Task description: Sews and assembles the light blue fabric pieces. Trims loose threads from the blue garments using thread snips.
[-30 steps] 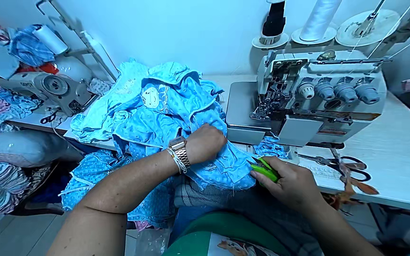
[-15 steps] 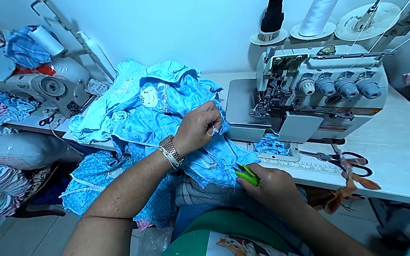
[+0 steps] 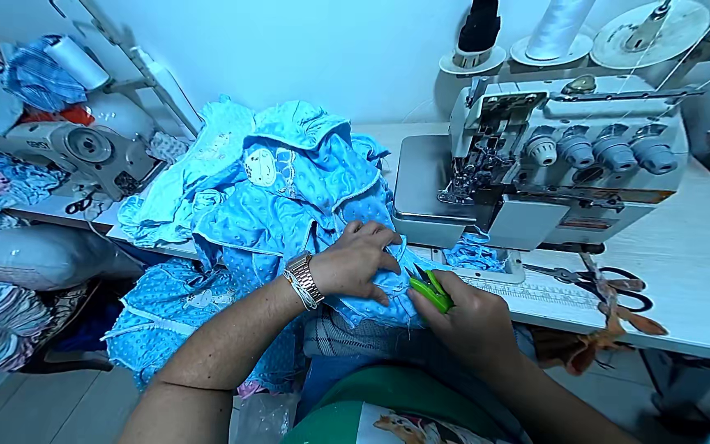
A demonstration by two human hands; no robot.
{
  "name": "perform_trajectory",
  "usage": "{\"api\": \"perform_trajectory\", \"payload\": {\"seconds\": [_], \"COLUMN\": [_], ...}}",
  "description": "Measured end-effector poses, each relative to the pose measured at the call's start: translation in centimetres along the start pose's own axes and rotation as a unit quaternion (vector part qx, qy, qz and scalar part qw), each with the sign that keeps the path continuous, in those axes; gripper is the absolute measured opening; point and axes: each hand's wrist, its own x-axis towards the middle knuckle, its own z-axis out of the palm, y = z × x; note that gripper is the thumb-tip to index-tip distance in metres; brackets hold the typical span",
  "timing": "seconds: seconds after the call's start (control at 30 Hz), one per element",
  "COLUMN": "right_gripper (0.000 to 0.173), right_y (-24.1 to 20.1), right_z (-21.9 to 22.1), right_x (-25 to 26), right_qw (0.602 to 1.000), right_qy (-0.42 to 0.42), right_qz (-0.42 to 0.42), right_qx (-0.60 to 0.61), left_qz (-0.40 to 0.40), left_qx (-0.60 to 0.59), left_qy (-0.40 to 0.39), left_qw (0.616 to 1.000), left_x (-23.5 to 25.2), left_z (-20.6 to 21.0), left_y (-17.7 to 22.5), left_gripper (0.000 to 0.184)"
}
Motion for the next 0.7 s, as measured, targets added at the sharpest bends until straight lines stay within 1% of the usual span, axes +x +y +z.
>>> {"api": "perform_trajectory", "payload": {"seconds": [0.03, 0.1, 0.13, 0.23, 0.3, 0.5, 0.7], "right_gripper": [0.038, 0.038, 0.038, 0.039, 0.039, 0.038, 0.041], "right_y": [0.0, 0.0, 0.0, 0.2, 0.1, -0.5, -0.4], "right_z": [-0.1, -0.5, -0.7, -0.9, -0.6, -0.2, -1.0], "right_x": [0.0, -0.1, -0.4, -1.4, -1.8, -0.7, -0.5], "right_qw": [1.0, 1.0, 1.0, 0.999, 0.999, 0.999, 0.999], "right_qy": [0.002, 0.002, -0.002, -0.036, -0.048, -0.024, -0.029], "right_qz": [0.0, 0.001, 0.003, 0.009, 0.006, 0.014, 0.024], "right_qx": [-0.002, -0.004, -0.005, -0.014, -0.021, -0.033, -0.038], "left_qz": [0.01, 0.026, 0.036, 0.06, 0.065, 0.065, 0.068], "left_qx": [0.011, 0.037, 0.041, -0.002, -0.033, -0.057, -0.069], "left_qy": [0.005, 0.037, 0.059, 0.105, 0.121, 0.118, 0.115], "left_qw": [1.0, 0.998, 0.997, 0.993, 0.99, 0.989, 0.989], "left_x": [0.0, -0.1, -0.1, -0.3, -0.3, -0.2, -0.1], "left_z": [0.4, 1.1, 1.4, 1.5, 1.4, 1.2, 1.0], "left_y": [-0.1, -0.2, -0.3, -0.7, -0.8, -0.7, -0.7], "left_gripper": [0.034, 0.013, 0.009, 0.013, 0.015, 0.015, 0.017]}}
